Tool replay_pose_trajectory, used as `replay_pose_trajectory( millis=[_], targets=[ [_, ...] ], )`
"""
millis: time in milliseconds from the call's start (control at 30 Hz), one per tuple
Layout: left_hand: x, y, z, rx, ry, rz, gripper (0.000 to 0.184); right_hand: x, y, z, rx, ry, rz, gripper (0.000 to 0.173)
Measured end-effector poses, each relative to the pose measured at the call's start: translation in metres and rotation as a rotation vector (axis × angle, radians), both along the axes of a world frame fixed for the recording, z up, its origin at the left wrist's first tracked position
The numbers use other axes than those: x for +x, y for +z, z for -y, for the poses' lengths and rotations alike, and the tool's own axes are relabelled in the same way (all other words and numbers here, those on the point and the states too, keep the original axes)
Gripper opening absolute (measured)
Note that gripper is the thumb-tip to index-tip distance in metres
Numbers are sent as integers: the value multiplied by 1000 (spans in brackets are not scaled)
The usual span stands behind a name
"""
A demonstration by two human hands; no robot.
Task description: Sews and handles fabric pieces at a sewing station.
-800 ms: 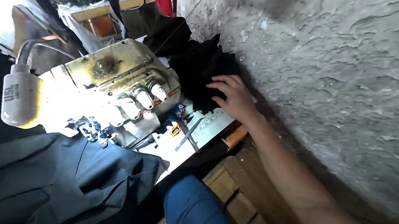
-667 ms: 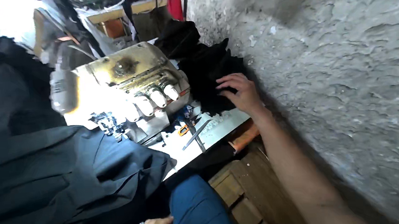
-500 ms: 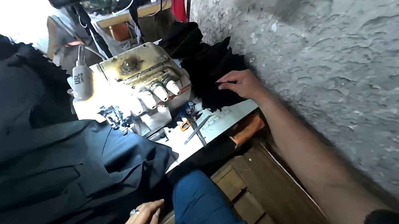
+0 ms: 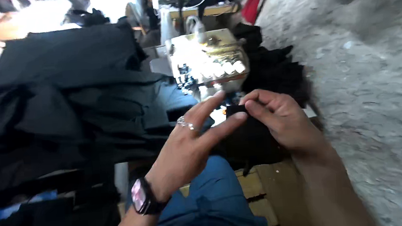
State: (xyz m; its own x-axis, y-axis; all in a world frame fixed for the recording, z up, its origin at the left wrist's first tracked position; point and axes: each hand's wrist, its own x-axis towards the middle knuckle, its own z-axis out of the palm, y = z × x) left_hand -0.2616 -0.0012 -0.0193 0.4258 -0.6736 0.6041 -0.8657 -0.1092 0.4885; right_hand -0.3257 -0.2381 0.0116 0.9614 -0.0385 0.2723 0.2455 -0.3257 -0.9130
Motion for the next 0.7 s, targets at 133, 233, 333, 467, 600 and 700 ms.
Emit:
replay_pose_trajectory(
  millis=[133, 233, 333, 467, 600, 700],
  targets=[
    [-22, 8, -32, -152, -86, 92, 20, -2, -32, -55, 516, 362, -141, 18],
    [-41, 6, -51, -18, -125, 81, 19, 1, -76, -87, 680, 700, -317, 12],
    [-35, -12, -46, 307, -161, 78, 33, -6, -94, -106, 542, 577, -458, 8],
    [-10, -17, -55, 255, -17, -95, 24, -5, -110, -95, 643, 670, -333, 53],
    [44, 9, -80, 91, 247, -102, 17, -2, -104, -123, 195, 414, -186, 14],
    [84, 17, -112, 101, 516, -18, 16, 24, -103, -126, 276, 150, -187, 10]
  ],
)
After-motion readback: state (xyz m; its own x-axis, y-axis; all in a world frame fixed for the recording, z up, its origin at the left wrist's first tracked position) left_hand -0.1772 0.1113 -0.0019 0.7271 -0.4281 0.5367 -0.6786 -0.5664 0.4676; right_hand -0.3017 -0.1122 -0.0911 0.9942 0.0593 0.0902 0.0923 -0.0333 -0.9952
